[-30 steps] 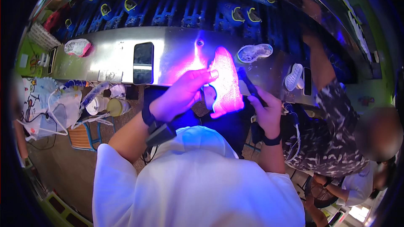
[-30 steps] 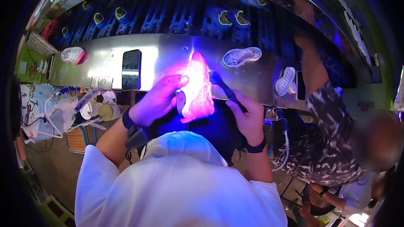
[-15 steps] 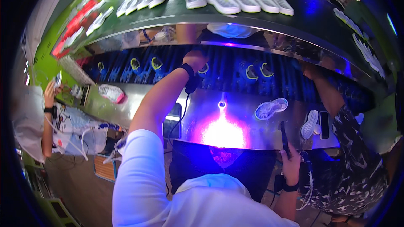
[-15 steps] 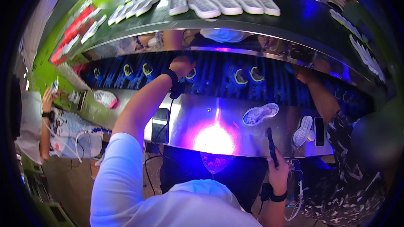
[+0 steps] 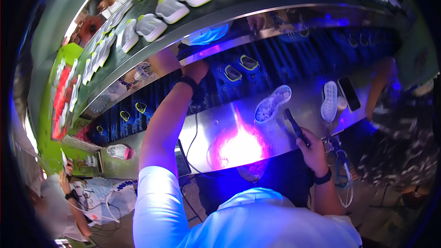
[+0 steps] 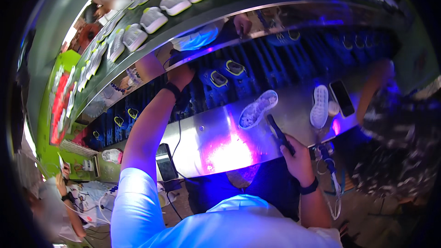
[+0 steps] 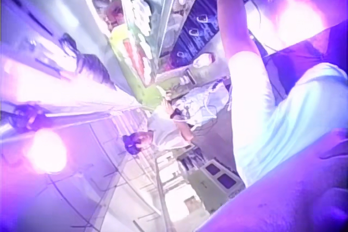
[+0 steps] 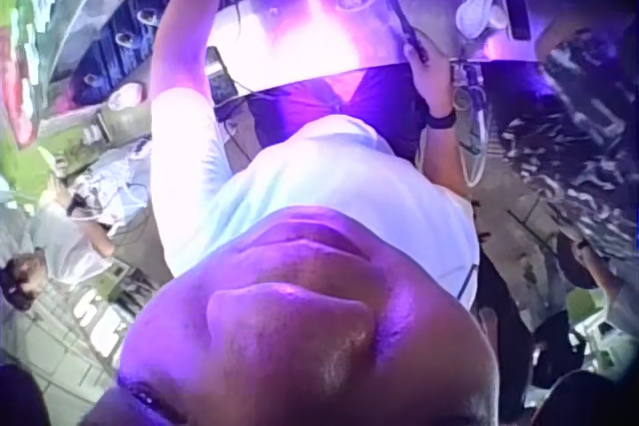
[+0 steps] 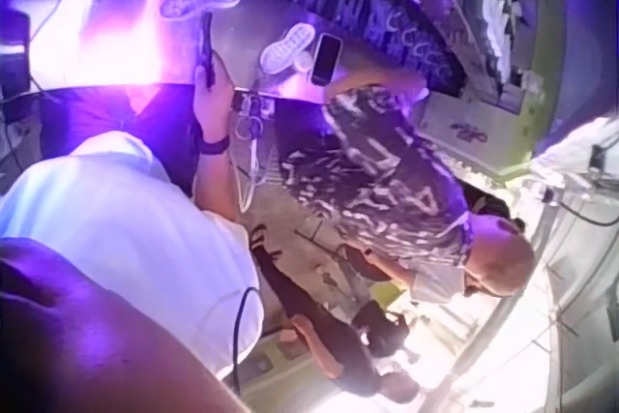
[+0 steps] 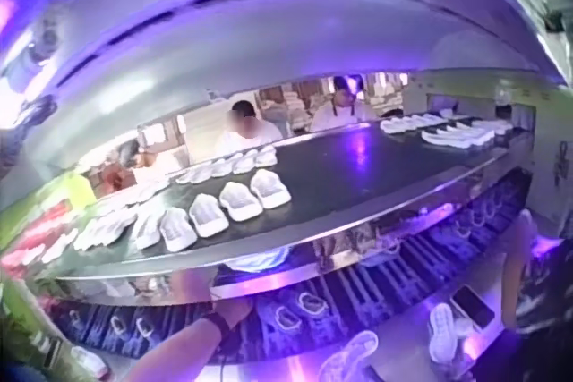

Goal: Brushing adhesive or primer onto shoe components and passing them along an assembly line conveyor belt under a UV light.

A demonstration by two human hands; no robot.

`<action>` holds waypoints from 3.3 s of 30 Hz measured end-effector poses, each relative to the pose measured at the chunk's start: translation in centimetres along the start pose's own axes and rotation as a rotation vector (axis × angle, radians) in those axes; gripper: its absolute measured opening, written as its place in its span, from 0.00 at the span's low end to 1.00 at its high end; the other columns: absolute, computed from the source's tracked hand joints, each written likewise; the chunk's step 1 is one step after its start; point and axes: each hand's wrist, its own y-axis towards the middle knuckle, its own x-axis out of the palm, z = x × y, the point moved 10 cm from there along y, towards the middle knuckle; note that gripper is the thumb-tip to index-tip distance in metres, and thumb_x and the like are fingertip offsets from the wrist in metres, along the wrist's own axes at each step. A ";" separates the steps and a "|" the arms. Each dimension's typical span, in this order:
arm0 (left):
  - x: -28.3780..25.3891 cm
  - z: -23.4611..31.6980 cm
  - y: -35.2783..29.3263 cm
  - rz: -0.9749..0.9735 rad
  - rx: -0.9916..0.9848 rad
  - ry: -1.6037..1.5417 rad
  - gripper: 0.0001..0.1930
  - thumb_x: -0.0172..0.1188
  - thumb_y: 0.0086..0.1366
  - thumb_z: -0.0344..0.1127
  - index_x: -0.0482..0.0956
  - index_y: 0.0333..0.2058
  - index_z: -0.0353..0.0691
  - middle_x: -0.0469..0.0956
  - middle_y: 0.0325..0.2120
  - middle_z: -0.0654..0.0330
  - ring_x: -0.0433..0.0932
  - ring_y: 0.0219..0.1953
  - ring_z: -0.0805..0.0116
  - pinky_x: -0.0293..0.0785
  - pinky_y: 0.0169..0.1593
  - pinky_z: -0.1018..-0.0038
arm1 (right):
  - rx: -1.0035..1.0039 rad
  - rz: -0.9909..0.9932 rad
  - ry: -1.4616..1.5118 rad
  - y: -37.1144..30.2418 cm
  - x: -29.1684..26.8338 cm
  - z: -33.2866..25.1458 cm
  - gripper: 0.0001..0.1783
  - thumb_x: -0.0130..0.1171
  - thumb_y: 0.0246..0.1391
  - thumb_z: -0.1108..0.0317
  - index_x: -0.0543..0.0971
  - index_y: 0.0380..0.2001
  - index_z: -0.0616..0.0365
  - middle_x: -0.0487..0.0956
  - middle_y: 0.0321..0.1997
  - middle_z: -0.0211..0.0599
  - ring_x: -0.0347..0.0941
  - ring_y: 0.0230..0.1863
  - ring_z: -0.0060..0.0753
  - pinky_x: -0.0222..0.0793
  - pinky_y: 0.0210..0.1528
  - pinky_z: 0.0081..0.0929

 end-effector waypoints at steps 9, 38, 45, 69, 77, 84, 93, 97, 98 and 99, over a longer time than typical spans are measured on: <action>14.5 1.9 -5.5 -0.972 -0.521 -0.298 0.25 0.48 0.70 0.54 0.82 0.43 0.38 0.84 0.36 0.49 0.84 0.27 0.56 0.81 0.29 0.62 | -0.058 0.052 0.095 -0.5 -1.5 0.3 0.21 0.60 0.61 0.77 0.76 0.57 0.65 0.83 0.38 0.35 0.78 0.38 0.22 0.73 0.43 0.23; -23.0 8.5 -21.6 0.019 -0.498 -1.430 0.36 0.68 0.63 0.31 0.63 0.67 0.35 0.81 0.43 0.55 0.83 0.37 0.68 0.81 0.39 0.72 | -0.013 -0.035 0.140 -2.9 2.6 -3.9 0.21 0.61 0.61 0.75 0.78 0.58 0.65 0.81 0.37 0.29 0.72 0.32 0.16 0.69 0.37 0.17; -28.7 13.2 -25.2 0.199 0.246 -0.701 0.26 0.71 0.51 0.31 0.81 0.52 0.43 0.77 0.54 0.47 0.77 0.57 0.43 0.78 0.58 0.54 | -0.156 -0.170 0.116 -5.4 4.1 -11.8 0.18 0.65 0.58 0.75 0.82 0.52 0.66 0.83 0.36 0.32 0.76 0.33 0.20 0.72 0.38 0.19; -27.9 18.1 -25.4 0.033 0.457 -0.517 0.17 0.62 0.60 0.34 0.85 0.49 0.48 0.79 0.54 0.55 0.78 0.57 0.50 0.76 0.61 0.53 | -0.149 -0.499 0.091 -9.3 2.7 -9.7 0.18 0.67 0.56 0.71 0.82 0.49 0.68 0.82 0.31 0.32 0.77 0.28 0.21 0.71 0.32 0.20; -25.8 19.1 -24.7 0.020 0.291 -0.559 0.24 0.65 0.50 0.26 0.84 0.49 0.47 0.79 0.52 0.53 0.78 0.57 0.47 0.77 0.59 0.53 | -0.131 -0.418 0.025 -7.1 1.9 -9.0 0.18 0.69 0.56 0.68 0.83 0.49 0.64 0.86 0.35 0.35 0.79 0.37 0.20 0.72 0.42 0.20; -24.4 18.8 -24.4 -0.063 0.153 -0.589 0.30 0.68 0.44 0.24 0.83 0.51 0.47 0.80 0.51 0.53 0.79 0.56 0.47 0.77 0.59 0.55 | -0.026 -0.412 0.136 -7.0 2.2 -6.0 0.22 0.70 0.55 0.67 0.82 0.51 0.66 0.81 0.31 0.29 0.74 0.30 0.18 0.69 0.34 0.19; -22.3 16.9 -25.6 -0.220 -0.080 -0.646 0.36 0.70 0.44 0.24 0.78 0.57 0.46 0.78 0.52 0.52 0.79 0.54 0.48 0.79 0.54 0.60 | 0.161 -0.435 0.262 -8.1 3.9 -2.9 0.24 0.71 0.55 0.65 0.81 0.52 0.67 0.79 0.30 0.27 0.73 0.28 0.17 0.68 0.33 0.17; -21.1 16.1 -26.6 -0.320 -0.169 -0.627 0.37 0.69 0.46 0.24 0.75 0.59 0.47 0.76 0.53 0.52 0.81 0.51 0.50 0.81 0.50 0.62 | 0.157 -0.381 0.249 -8.7 4.1 -2.2 0.22 0.70 0.55 0.67 0.82 0.52 0.67 0.79 0.30 0.27 0.73 0.29 0.17 0.69 0.34 0.18; -21.1 16.0 -26.7 -0.322 -0.176 -0.629 0.37 0.69 0.46 0.24 0.75 0.59 0.47 0.76 0.53 0.52 0.81 0.51 0.50 0.81 0.50 0.62 | 0.132 -0.347 0.230 -8.6 3.9 -2.3 0.22 0.70 0.55 0.68 0.82 0.51 0.66 0.79 0.30 0.27 0.73 0.30 0.17 0.70 0.35 0.18; -21.0 15.8 -26.8 -0.345 -0.177 -0.599 0.37 0.68 0.46 0.25 0.75 0.60 0.47 0.76 0.53 0.52 0.81 0.50 0.51 0.81 0.50 0.62 | 0.136 -0.353 0.230 -8.6 4.1 -2.6 0.22 0.70 0.55 0.68 0.82 0.51 0.66 0.79 0.30 0.27 0.73 0.30 0.17 0.70 0.35 0.18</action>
